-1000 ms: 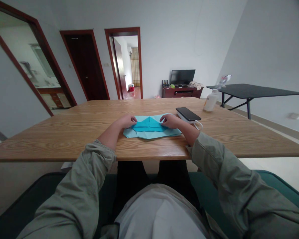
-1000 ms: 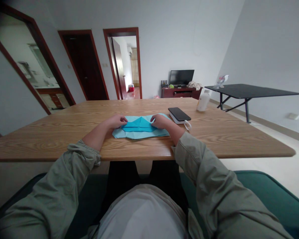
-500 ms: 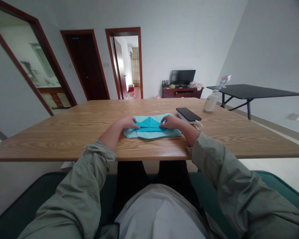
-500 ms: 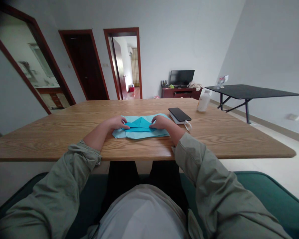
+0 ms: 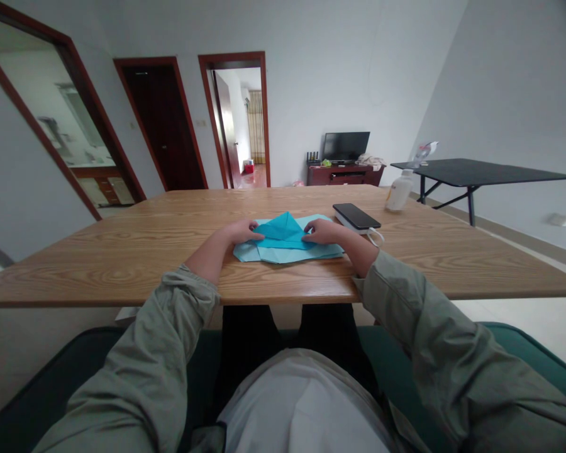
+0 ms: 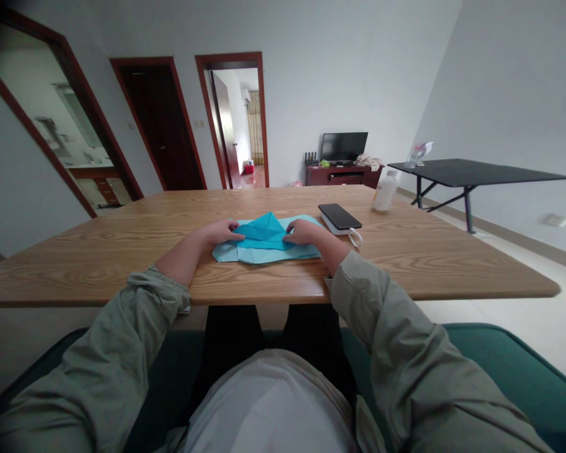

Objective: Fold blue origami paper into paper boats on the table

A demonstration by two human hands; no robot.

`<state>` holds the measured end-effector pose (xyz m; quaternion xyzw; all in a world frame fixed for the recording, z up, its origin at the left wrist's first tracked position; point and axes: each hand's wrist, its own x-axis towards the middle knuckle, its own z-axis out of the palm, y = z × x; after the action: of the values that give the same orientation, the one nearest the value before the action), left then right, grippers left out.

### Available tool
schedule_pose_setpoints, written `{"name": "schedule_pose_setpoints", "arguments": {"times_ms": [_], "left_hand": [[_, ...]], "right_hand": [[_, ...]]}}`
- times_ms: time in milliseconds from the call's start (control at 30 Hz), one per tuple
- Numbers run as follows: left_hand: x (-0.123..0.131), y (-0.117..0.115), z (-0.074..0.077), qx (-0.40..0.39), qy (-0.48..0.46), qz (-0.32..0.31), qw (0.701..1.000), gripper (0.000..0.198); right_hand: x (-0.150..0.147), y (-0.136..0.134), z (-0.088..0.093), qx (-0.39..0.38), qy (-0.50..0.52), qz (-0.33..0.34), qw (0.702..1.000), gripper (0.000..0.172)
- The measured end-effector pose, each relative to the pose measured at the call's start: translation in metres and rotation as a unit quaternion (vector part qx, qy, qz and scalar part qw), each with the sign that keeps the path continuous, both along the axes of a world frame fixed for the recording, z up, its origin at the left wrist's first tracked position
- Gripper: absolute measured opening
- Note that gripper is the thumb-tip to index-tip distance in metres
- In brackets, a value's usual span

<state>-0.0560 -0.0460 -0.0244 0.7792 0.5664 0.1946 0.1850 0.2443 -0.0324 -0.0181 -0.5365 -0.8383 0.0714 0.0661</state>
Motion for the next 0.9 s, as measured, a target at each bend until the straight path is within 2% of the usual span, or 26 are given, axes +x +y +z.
{"name": "schedule_pose_setpoints", "arguments": {"times_ms": [167,267,333,467,567,667,800,900], "left_hand": [[0.000,0.003,-0.001,0.011,-0.094,-0.007,0.995,0.029],[-0.001,0.005,0.000,0.036,-0.142,0.001,0.989,0.032],[-0.001,0.005,0.001,0.055,-0.183,0.003,0.982,0.035],[-0.001,0.005,0.004,0.098,-0.279,0.010,0.955,0.035],[-0.001,0.004,0.007,0.120,-0.346,0.039,0.930,0.034],[0.000,0.003,0.009,0.141,-0.383,0.068,0.910,0.034],[0.001,0.002,0.009,0.147,-0.410,0.068,0.898,0.035],[0.001,0.003,0.008,0.167,-0.401,0.070,0.898,0.037]], "right_hand": [[0.000,0.007,-0.005,0.001,0.035,0.006,0.999,0.024],[-0.002,0.011,-0.008,0.013,0.103,-0.002,0.995,0.015],[-0.004,0.011,-0.008,0.027,0.177,-0.030,0.983,0.012],[-0.007,0.008,-0.004,0.024,0.331,-0.068,0.941,0.012],[-0.007,0.005,0.000,-0.004,0.387,-0.063,0.920,0.009],[-0.008,0.004,0.001,-0.039,0.390,-0.073,0.917,0.012],[-0.007,0.006,-0.002,-0.110,0.389,-0.075,0.912,0.019],[-0.008,0.007,-0.003,-0.172,0.422,-0.051,0.889,0.020]]}}
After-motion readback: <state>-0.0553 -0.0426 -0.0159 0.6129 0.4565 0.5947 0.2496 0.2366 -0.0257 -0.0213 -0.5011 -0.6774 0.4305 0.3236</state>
